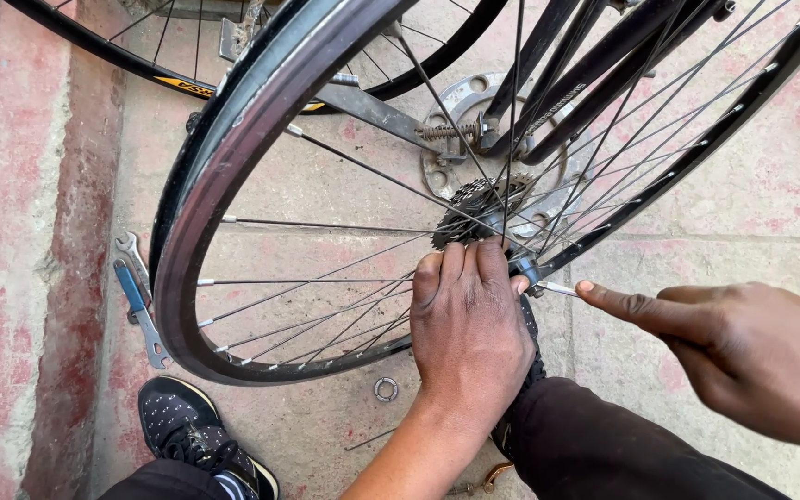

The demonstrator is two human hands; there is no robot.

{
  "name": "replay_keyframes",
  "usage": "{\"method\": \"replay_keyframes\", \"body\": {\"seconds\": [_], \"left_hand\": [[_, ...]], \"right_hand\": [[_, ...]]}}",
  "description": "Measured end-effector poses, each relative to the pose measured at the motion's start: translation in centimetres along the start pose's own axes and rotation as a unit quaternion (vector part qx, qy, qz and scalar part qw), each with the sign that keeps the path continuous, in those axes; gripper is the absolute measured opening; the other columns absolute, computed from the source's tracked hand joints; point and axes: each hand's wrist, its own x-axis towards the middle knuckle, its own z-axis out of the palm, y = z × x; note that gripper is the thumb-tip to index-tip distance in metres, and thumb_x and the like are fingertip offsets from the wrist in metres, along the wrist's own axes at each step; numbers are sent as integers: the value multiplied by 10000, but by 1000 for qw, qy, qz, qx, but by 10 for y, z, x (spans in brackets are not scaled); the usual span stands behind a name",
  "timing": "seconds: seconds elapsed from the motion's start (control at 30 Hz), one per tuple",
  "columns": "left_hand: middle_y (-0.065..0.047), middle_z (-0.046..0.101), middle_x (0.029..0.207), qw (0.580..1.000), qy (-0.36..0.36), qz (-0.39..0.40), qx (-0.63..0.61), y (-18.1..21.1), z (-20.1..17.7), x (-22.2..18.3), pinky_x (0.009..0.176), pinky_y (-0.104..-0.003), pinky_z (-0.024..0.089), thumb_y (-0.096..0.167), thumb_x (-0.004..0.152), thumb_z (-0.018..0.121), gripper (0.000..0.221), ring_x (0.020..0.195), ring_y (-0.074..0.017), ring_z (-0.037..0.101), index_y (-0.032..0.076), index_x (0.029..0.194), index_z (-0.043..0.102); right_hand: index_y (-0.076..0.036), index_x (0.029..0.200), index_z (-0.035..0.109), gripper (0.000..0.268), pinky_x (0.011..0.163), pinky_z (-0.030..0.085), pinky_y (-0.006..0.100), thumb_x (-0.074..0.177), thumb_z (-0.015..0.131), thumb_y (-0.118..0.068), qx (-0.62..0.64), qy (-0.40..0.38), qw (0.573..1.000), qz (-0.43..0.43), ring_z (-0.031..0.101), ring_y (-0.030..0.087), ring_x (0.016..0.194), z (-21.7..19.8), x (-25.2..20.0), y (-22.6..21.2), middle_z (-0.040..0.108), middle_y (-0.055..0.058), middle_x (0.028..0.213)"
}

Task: Removing a tire from a bicycle wheel rim and performing maintenance on the wheel hub using a screwdriver.

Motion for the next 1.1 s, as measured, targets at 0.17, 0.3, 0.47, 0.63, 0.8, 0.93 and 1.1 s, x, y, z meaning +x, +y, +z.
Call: {"method": "replay_keyframes", "body": {"seconds": [0.17, 0.3, 0.47, 0.63, 0.8, 0.93, 1.1], "left_hand": [[-88, 586, 863, 1000, 6, 0, -7, 0, -3, 0, 884, -387, 239, 238, 915, 605, 343, 831, -207, 469, -24, 1134, 574], [-82, 580, 834, 1000, -4, -1, 4, 1, -1, 0, 892, -393, 240, 251, 917, 608, 333, 814, -208, 470, -16, 1111, 566], [-80, 571, 830, 1000, -5, 0, 10, 0, -3, -1, 886, -390, 236, 264, 925, 609, 327, 804, -204, 462, -9, 1101, 571], [-83, 598, 863, 1000, 2, 2, 10, 0, -6, -2, 902, -386, 241, 264, 914, 603, 351, 836, -211, 480, -14, 1125, 573], [-76, 597, 831, 1000, 3, -2, 12, -1, -5, -2, 899, -389, 247, 280, 917, 614, 353, 832, -209, 485, -10, 1114, 574], [-90, 596, 840, 1000, 8, 4, 3, -1, -5, -2, 900, -392, 260, 279, 919, 619, 365, 820, -216, 483, -27, 1112, 567], [-90, 583, 878, 1000, 13, 7, 10, 0, -5, -3, 904, -392, 256, 286, 912, 620, 376, 851, -217, 480, -19, 1124, 564]], "right_hand": [[-598, 1445, 318, 835, 490, 597, 313, 774, 499, -135, -118, 58, 991, -22, 721, 167, 478, 20, -7, -4, 693, -114, 652], [-577, 1484, 258, 904, 562, 618, 304, 754, 500, -101, -122, 36, 992, -5, 748, 157, 570, 16, -11, -11, 698, -123, 721], [-564, 1502, 237, 874, 577, 623, 308, 774, 509, -162, -129, 59, 990, -5, 742, 151, 584, 28, -15, -17, 671, -117, 734], [-532, 1477, 316, 783, 577, 606, 342, 806, 490, -167, -94, 62, 993, 40, 729, 205, 546, 27, -16, -34, 676, -69, 710], [-432, 1431, 455, 773, 510, 550, 393, 754, 524, -66, 18, 147, 989, -12, 680, 243, 458, 44, -12, -33, 682, -27, 661], [-365, 1480, 426, 814, 436, 522, 350, 747, 573, -42, -19, 276, 958, -71, 602, 158, 454, 80, -4, -25, 600, -44, 677], [-293, 1466, 476, 794, 433, 532, 321, 720, 613, -57, -59, 321, 942, -82, 602, 145, 503, 85, -3, -27, 584, -19, 722]]}}
